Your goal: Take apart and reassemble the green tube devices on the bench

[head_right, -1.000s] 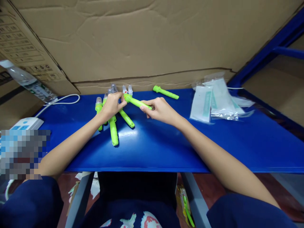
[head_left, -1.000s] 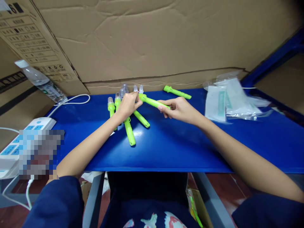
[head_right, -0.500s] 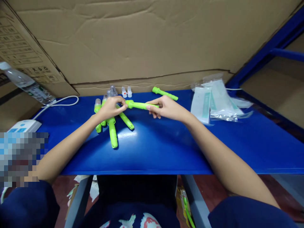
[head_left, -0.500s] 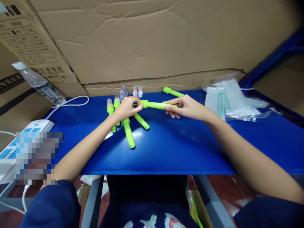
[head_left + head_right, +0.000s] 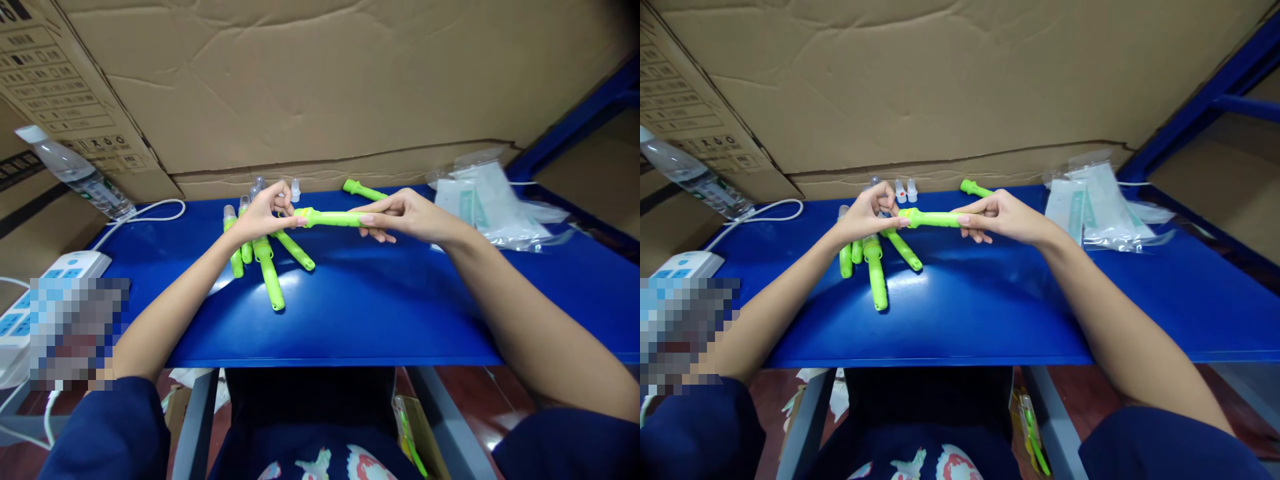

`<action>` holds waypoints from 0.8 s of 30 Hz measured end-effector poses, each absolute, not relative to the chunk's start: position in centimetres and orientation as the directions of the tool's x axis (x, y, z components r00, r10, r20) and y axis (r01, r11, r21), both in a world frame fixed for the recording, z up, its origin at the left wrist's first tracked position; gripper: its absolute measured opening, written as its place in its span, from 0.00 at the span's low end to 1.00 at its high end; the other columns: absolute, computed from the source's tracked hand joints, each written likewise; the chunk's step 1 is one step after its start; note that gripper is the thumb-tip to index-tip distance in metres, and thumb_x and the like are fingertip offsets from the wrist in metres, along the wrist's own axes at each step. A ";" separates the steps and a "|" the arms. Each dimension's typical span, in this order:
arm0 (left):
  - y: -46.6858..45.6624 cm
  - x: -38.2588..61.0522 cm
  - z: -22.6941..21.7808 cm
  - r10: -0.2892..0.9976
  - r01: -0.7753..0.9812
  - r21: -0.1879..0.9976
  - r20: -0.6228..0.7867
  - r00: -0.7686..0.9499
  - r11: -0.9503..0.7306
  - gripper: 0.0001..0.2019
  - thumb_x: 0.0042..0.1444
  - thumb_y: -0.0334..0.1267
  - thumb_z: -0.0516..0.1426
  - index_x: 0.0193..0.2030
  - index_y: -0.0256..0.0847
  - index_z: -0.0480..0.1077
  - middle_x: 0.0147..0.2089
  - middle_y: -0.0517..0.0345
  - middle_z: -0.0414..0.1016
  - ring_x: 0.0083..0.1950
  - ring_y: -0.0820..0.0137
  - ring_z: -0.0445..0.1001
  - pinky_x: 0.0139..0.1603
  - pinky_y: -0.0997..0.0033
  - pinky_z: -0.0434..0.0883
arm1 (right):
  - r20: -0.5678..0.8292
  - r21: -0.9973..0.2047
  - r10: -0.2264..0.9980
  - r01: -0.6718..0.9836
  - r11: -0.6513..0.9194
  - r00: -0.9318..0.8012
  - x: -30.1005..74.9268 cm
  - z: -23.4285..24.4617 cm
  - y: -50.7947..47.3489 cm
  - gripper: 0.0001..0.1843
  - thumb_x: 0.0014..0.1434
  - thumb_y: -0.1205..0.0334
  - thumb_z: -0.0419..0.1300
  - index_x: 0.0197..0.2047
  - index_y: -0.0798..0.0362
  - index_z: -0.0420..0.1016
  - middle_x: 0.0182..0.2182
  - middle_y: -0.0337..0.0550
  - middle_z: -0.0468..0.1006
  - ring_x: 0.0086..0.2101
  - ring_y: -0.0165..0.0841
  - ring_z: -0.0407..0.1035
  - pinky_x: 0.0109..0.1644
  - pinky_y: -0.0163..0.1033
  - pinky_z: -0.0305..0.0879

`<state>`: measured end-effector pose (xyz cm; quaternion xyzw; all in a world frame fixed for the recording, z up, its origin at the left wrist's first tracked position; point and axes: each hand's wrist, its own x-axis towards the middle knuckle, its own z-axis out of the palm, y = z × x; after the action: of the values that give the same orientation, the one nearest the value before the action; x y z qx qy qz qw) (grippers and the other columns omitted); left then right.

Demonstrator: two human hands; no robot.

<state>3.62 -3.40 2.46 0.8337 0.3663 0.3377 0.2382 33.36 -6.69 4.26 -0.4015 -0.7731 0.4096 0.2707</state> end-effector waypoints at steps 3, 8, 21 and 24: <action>-3.4 3.6 2.6 0.758 0.497 0.581 0.400 0.515 -0.645 0.14 0.58 0.43 0.64 0.37 0.41 0.63 0.34 0.57 0.78 0.36 0.70 0.79 0.40 0.69 0.76 | 0.103 -0.846 0.847 0.402 0.351 -0.522 33.2 4.2 -6.7 0.32 0.55 0.34 0.65 0.43 0.57 0.85 0.26 0.45 0.80 0.20 0.27 0.66 0.22 0.36 0.61; -3.3 3.9 2.9 0.757 0.640 0.405 0.369 0.539 -0.653 0.06 0.57 0.33 0.59 0.31 0.39 0.66 0.34 0.57 0.77 0.37 0.69 0.76 0.43 0.68 0.71 | 0.122 -0.817 0.846 0.431 0.383 -0.519 31.3 4.5 -8.0 0.29 0.57 0.34 0.64 0.37 0.56 0.83 0.22 0.42 0.78 0.19 0.27 0.67 0.23 0.36 0.64; -4.1 5.6 2.5 0.828 0.845 0.201 0.402 0.391 -0.496 0.06 0.65 0.34 0.54 0.37 0.39 0.70 0.41 0.51 0.81 0.44 0.60 0.77 0.53 0.57 0.66 | 0.240 -0.741 0.835 0.462 0.487 -0.496 29.5 3.3 -9.0 0.25 0.62 0.40 0.60 0.28 0.54 0.76 0.19 0.41 0.77 0.17 0.30 0.69 0.29 0.39 0.68; -3.7 5.4 2.5 0.809 0.776 0.311 0.433 0.398 -0.548 0.06 0.61 0.31 0.55 0.33 0.39 0.70 0.40 0.53 0.81 0.43 0.63 0.78 0.49 0.64 0.69 | 0.246 -0.744 0.833 0.454 0.490 -0.496 29.5 3.3 -9.0 0.25 0.62 0.39 0.60 0.28 0.54 0.76 0.19 0.41 0.78 0.18 0.31 0.69 0.29 0.39 0.68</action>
<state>5.37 -3.68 2.48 0.8354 0.4743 0.2761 0.0294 29.53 -9.02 3.27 -0.3983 -0.8075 0.3101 0.3052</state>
